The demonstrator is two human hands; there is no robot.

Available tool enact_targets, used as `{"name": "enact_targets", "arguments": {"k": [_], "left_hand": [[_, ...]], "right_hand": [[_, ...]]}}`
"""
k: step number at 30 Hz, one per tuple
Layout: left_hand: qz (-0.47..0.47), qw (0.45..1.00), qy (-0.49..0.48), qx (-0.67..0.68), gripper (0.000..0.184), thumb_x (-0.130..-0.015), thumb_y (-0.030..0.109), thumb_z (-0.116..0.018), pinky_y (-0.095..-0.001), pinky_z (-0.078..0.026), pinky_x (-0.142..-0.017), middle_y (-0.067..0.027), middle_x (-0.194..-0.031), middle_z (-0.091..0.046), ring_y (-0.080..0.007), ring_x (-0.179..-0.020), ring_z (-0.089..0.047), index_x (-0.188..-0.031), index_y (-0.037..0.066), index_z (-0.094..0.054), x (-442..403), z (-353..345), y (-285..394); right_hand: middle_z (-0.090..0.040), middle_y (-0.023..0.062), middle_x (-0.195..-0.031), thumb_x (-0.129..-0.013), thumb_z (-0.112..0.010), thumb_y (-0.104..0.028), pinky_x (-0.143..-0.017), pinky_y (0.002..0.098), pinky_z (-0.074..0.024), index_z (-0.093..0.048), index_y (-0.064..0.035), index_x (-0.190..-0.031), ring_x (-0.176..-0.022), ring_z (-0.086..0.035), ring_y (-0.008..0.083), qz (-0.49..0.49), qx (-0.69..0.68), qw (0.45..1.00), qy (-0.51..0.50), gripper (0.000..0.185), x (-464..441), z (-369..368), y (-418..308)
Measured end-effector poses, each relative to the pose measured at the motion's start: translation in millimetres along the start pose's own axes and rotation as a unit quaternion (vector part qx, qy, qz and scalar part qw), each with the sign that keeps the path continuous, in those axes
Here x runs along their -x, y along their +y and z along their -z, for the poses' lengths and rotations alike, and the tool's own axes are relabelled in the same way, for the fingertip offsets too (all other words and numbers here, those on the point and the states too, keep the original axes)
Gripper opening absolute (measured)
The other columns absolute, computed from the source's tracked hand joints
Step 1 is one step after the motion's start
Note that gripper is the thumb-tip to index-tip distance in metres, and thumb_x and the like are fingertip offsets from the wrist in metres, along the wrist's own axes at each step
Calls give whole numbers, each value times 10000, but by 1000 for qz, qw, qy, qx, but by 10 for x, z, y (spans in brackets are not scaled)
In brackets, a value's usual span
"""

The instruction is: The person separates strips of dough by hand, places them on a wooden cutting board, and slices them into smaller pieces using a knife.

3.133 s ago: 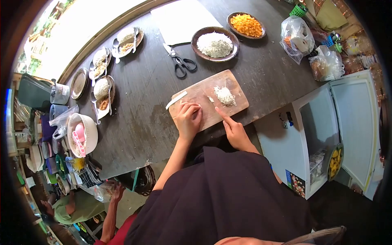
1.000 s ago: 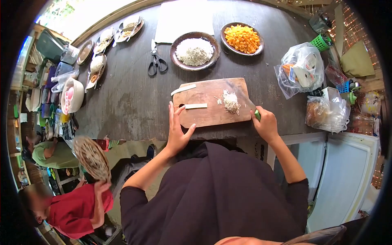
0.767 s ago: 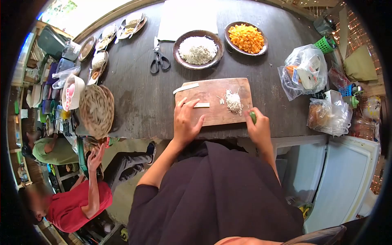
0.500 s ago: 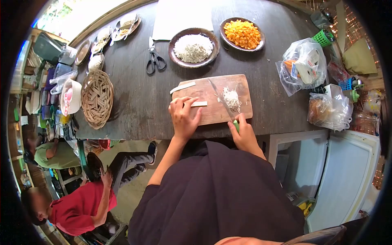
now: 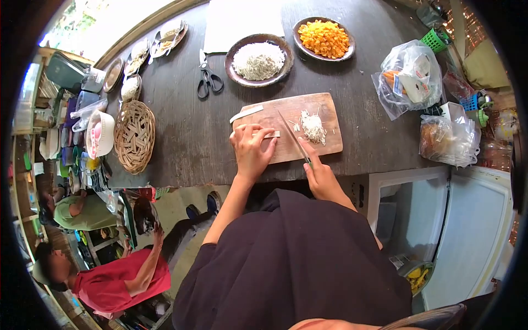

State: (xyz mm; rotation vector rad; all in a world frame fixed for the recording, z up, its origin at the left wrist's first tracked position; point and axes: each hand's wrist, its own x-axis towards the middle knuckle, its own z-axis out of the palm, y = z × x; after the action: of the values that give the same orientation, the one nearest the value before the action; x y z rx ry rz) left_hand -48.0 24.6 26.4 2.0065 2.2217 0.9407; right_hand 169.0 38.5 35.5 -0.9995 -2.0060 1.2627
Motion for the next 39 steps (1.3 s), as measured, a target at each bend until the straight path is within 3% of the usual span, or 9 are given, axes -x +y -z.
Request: {"name": "enact_targets", "arguments": {"k": [6,16,18,26,39], "left_hand": [[-28,1000,4,5,182,-792,237,-789,-411,-360,-927,0,-981,-654,-237,-1020,-565,-965,183,-771,17,-33,-4],[-41,998,19,41,178,-786,227,-791,-401,-359,-901,-1,-961,-647,-234,-992,-556,-954,176,-764,76,-144,-29],[-46,997,27,61,181,-781,223,-796,-397,-361,-896,0,-963,-648,-233,-983,-559,-954,178,-764,73,-166,-42],[-61,996,25,51,158,-779,175,-818,-362,-392,-892,-7,-934,-686,-224,-955,-576,-933,159,-789,40,-108,9],[-59,995,9,74,175,-730,156,-803,-391,-369,-910,23,-964,-675,-240,-992,-562,-901,168,-768,61,-148,-55]], "right_hand": [[-636,308,-798,-999,-465,-71,-698,553,-451,-289,-196,-1568,-745,-626,502,-90,-27,995,-28,608,16,-73,-107],[-635,311,-803,-997,-471,-75,-694,559,-447,-318,-197,-1557,-737,-624,497,-52,-18,998,-17,594,51,-220,6],[-634,309,-791,-999,-466,-70,-685,553,-452,-333,-193,-1551,-728,-620,495,-5,-43,998,35,581,47,-257,13],[-607,298,-745,-1001,-468,-66,-668,541,-457,-349,-196,-1547,-719,-617,489,-61,-25,997,35,573,81,-286,-9],[-629,251,-742,-1000,-490,-85,-641,526,-490,-399,-268,-1532,-705,-643,441,-85,16,996,24,570,84,-267,-128]]}}
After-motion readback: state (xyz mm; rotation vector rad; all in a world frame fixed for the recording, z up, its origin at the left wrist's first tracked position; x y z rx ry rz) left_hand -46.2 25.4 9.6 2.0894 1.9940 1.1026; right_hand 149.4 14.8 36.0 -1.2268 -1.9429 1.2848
